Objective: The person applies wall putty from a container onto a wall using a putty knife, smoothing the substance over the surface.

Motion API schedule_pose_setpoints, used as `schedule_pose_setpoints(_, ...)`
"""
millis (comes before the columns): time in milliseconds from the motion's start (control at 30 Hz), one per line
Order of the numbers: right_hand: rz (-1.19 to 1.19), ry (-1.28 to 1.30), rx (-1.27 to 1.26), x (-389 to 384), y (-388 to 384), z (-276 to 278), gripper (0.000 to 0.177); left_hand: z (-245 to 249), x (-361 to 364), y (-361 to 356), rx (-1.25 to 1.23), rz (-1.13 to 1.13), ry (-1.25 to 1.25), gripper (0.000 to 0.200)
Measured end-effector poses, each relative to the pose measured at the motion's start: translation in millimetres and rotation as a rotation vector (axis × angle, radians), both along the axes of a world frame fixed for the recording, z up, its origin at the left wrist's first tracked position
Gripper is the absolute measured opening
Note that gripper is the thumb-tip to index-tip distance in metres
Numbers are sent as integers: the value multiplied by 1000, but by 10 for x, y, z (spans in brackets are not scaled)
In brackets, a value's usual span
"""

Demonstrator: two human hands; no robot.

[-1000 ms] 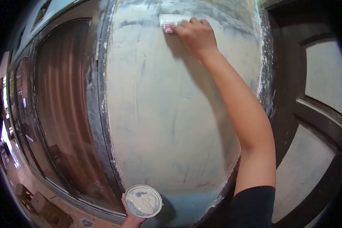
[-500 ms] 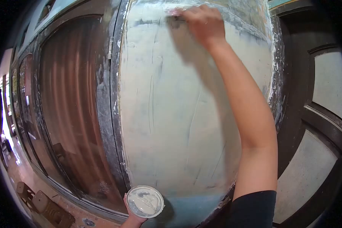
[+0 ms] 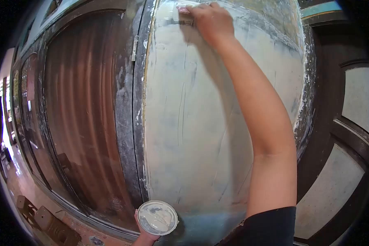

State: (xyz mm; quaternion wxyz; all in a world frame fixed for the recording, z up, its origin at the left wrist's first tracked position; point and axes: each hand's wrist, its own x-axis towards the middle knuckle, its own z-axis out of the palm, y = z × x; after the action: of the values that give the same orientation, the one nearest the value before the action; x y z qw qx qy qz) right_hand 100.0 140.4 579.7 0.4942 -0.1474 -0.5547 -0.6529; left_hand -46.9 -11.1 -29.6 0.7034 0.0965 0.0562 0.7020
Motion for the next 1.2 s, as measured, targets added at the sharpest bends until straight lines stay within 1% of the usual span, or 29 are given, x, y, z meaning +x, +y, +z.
schedule_pose_setpoints(33,-77,-30,-27,-82,39,-90,33,-7,-22,-5,-11,1,6,87)
schedule_pose_setpoints(67,-54,-144,-21,-139,70,-187,32,-3,-43,-18,-11,-2,6,87)
schedule_pose_setpoints(100,-6,-266,60,-212,3,-271,23,13,-57,-31,-9,4,14,87)
schedule_pose_setpoints(167,11,-382,65,-260,-143,-262,24,-2,-99,-2,-5,15,16,87)
schedule_pose_setpoints(233,-31,-257,167,-245,-192,-54,25,-74,-158,6,-26,25,19,87)
schedule_pose_setpoints(267,35,-156,68,-235,-181,33,34,-75,-179,4,2,13,13,85)
schedule_pose_setpoints(300,66,-68,128,-257,-228,52,34,-63,-193,0,-5,11,16,85)
schedule_pose_setpoints(367,-50,-59,20,-247,-78,62,34,-33,-215,6,0,28,49,86)
schedule_pose_setpoints(433,-105,-182,89,-297,-14,-151,23,-20,-247,-19,-23,32,65,88)
schedule_pose_setpoints(467,-201,-261,100,-273,-42,-297,21,-13,-259,-34,-13,29,39,86)
schedule_pose_setpoints(500,-75,-367,67,-251,-126,-448,22,-1,-286,-43,0,30,13,83)
schedule_pose_setpoints(567,-95,-343,100,-128,-237,-463,24,-6,-334,-41,18,2,-23,85)
schedule_pose_setpoints(633,-98,-164,166,-49,-264,-261,25,-100,-373,-28,-18,9,43,86)
schedule_pose_setpoints(667,-4,-100,103,-29,-187,-105,26,-149,-390,7,-20,2,27,85)
schedule_pose_setpoints(700,59,-71,123,-55,-237,-63,26,-131,-404,-16,-30,2,32,85)
schedule_pose_setpoints(733,-20,-2,-118,-141,-365,-95,23,-96,-415,-8,-29,-15,-10,85)
schedule_pose_setpoints(767,-100,66,-357,-200,-449,-137,25,-59,-422,10,-26,-32,-54,85)
schedule_pose_setpoints(800,-69,2,-203,-175,-249,-182,23,-25,-421,1,28,-41,-44,85)
schedule_pose_setpoints(833,-41,-63,-51,-155,-17,-247,28,-39,-431,4,24,-46,-42,85)
schedule_pose_setpoints(900,-50,-194,81,-187,5,-591,27,-88,-428,12,-3,-41,-57,86)
schedule_pose_setpoints(933,-37,-234,71,-168,-31,-713,27,-70,-428,-8,-19,-24,2,86)
schedule_pose_setpoints(967,-21,-274,65,-150,-59,-770,28,-55,-447,-34,-21,-23,2,86)
schedule_pose_setpoints(1000,-16,-277,69,-143,-99,-717,28,-31,-458,-43,-13,-28,38,87)
schedule_pose_setpoints(1033,-77,-212,84,-125,-170,-636,29,-20,-468,-64,-11,-33,76,87)
schedule_pose_setpoints(1067,-140,-144,94,-100,-231,-557,31,-28,-483,-60,-19,-21,57,87)
schedule_pose_setpoints(1100,38,-141,96,-142,-290,-459,30,-24,-490,-56,-23,-20,60,87)
schedule_pose_setpoints(1133,55,-104,43,-211,-403,-379,21,-16,-489,-49,-31,-20,56,87)
schedule_pose_setpoints(1167,70,-69,-8,-280,-478,-324,20,-2,-489,-31,-36,-21,50,86)
schedule_pose_setpoints(1200,70,-69,-8,-318,-424,-278,20,49,-490,-49,-20,-51,28,85)
